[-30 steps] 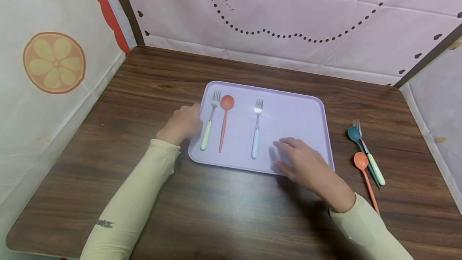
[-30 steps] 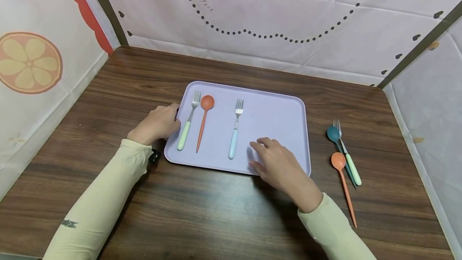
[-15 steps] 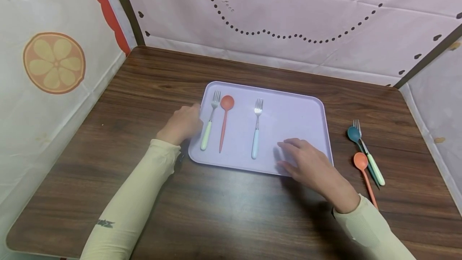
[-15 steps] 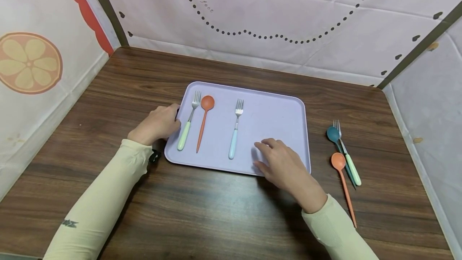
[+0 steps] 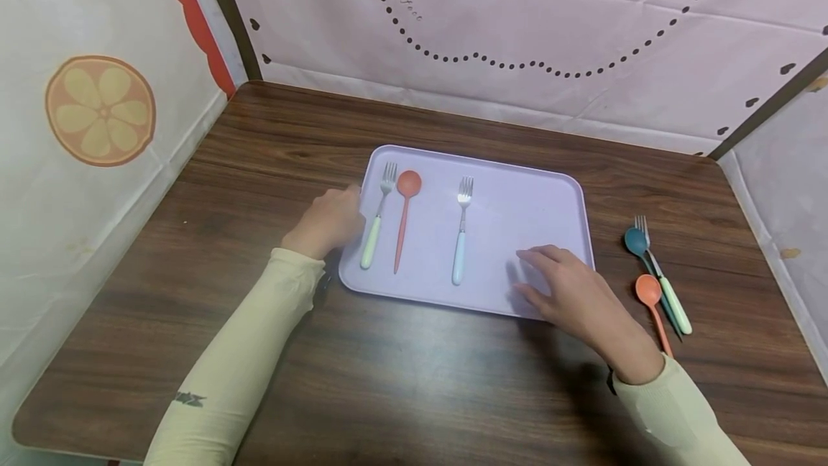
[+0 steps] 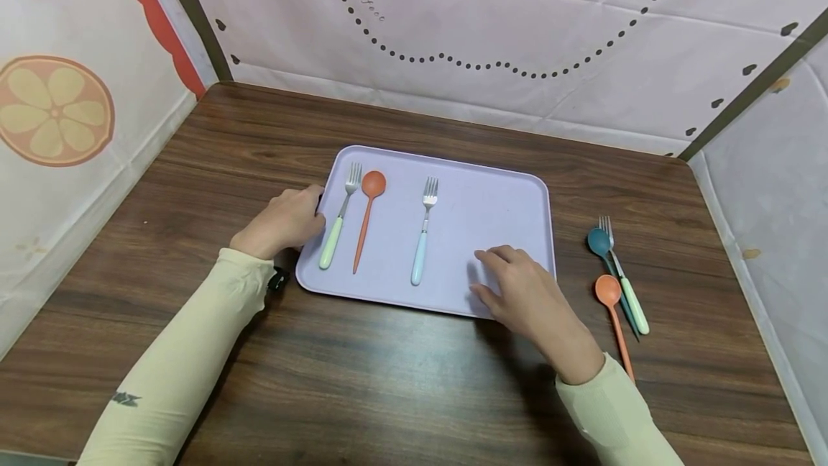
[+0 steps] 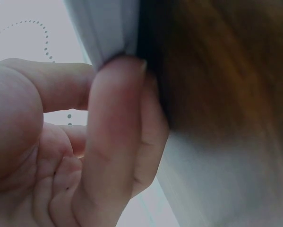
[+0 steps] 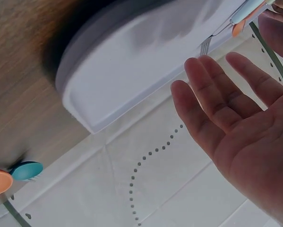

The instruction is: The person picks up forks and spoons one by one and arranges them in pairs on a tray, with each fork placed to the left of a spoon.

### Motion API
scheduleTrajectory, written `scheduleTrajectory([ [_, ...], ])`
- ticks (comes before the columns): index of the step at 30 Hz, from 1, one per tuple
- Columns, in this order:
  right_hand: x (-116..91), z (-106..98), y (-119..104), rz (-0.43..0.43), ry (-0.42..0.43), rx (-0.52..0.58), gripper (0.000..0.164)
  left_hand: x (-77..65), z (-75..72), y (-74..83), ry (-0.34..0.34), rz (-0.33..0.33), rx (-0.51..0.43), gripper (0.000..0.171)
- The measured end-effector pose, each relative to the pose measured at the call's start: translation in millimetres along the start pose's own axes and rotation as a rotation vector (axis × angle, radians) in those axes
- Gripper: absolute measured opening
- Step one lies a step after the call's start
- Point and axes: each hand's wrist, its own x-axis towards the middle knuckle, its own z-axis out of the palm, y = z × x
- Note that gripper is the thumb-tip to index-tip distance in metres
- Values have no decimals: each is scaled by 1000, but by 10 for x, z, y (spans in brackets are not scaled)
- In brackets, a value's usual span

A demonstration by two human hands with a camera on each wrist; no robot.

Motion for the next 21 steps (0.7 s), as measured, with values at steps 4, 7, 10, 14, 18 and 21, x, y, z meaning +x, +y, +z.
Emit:
scheduleTrajectory([
  [4,-26,-12,18,7,13,0,49,-12,-7,8,-4,-4,-5,33],
  [7,-44,-25,38,12,28,-5,49,-18,-10,10,-6,-6,-7,33],
  [10,-57,-33,63,21,40,-6,49,-17,-8,10,-1,-7,-1,33],
  [14,-78,-41,96,38,47,-4,49,-20,-12,15,-1,-7,4,33],
  [18,-109,-48,130,61,52,-2,50,-18,-11,20,-10,-13,0,34],
  [21,-129,-54,154,79,59,2,50,-13,-5,19,-10,-25,-3,34],
])
